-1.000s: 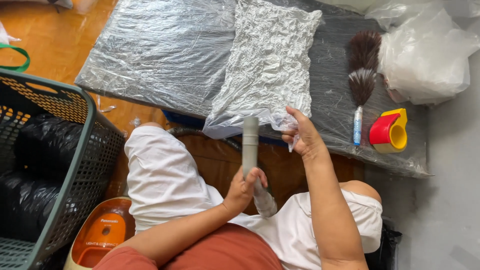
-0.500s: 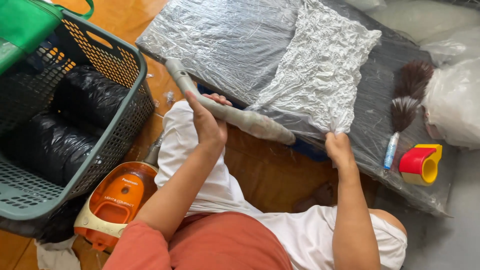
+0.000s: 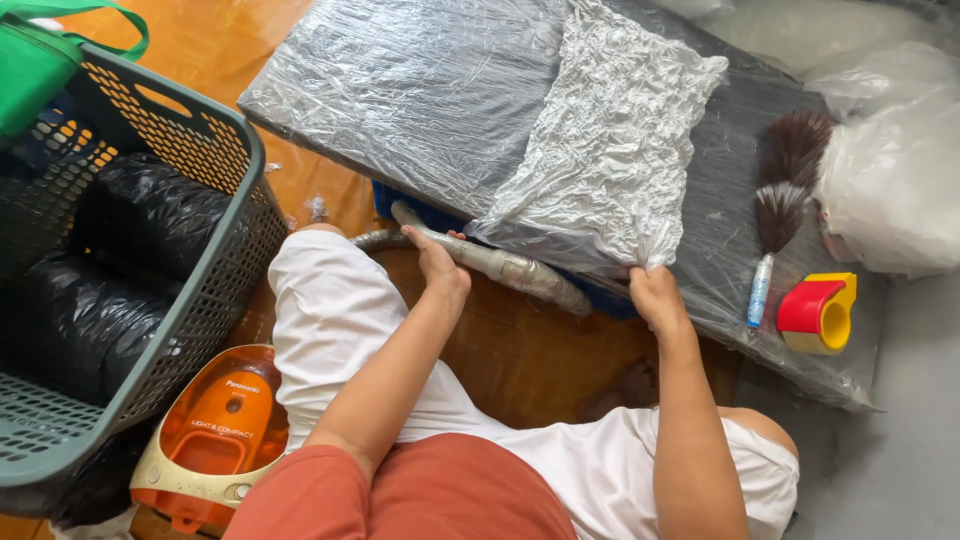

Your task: Compressing a textured pillow with a vacuum hose, rolling it, and packing it into a plastic bag.

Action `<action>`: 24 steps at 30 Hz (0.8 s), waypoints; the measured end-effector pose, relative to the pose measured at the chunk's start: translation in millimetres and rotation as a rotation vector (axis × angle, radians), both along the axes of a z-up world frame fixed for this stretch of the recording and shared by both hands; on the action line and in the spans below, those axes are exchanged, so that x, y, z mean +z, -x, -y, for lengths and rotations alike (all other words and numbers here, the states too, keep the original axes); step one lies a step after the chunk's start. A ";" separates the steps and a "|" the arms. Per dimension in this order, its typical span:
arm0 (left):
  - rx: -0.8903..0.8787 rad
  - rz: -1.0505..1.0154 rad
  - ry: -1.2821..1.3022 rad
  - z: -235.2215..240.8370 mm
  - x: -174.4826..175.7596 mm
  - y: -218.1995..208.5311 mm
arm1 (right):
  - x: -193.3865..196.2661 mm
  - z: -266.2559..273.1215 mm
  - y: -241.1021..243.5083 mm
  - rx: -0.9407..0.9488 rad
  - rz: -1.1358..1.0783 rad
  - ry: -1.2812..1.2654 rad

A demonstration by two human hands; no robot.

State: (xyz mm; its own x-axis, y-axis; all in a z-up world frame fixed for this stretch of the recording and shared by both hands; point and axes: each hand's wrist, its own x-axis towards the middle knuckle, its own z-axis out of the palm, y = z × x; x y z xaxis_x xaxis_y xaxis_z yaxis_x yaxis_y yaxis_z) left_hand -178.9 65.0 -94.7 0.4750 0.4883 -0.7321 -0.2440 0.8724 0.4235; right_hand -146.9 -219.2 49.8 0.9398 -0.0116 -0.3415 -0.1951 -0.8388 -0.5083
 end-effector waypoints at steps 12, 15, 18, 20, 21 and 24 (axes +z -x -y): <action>-0.403 -0.062 0.015 92.6 -70.4 -44.2 | 7.9 -0.6 1.7 -0.008 -0.059 -0.028; -0.592 0.003 0.001 122.5 -102.9 -41.7 | 23.0 -8.4 3.1 -0.009 -0.060 -0.042; -0.759 0.076 0.000 147.2 -131.6 -48.7 | 39.3 -17.4 14.5 -0.029 -0.062 -0.053; -0.799 0.206 0.057 154.4 -75.5 -31.6 | 41.4 -19.0 15.4 -0.024 -0.072 -0.052; -0.843 0.341 0.102 155.8 -46.8 -25.3 | 42.4 -20.6 15.0 -0.025 -0.075 -0.061; -1.107 0.337 -0.109 141.7 -47.0 -15.8 | 30.7 -12.9 11.1 -0.017 -0.065 -0.050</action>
State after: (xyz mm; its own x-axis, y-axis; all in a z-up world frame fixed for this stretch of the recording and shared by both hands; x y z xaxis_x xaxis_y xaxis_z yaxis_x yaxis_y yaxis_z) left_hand -163.1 -76.7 -141.7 0.8441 -0.2634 -0.4670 0.5148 0.6418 0.5684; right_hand -158.0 -206.4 80.5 0.9154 -0.0091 -0.4025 -0.2433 -0.8089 -0.5352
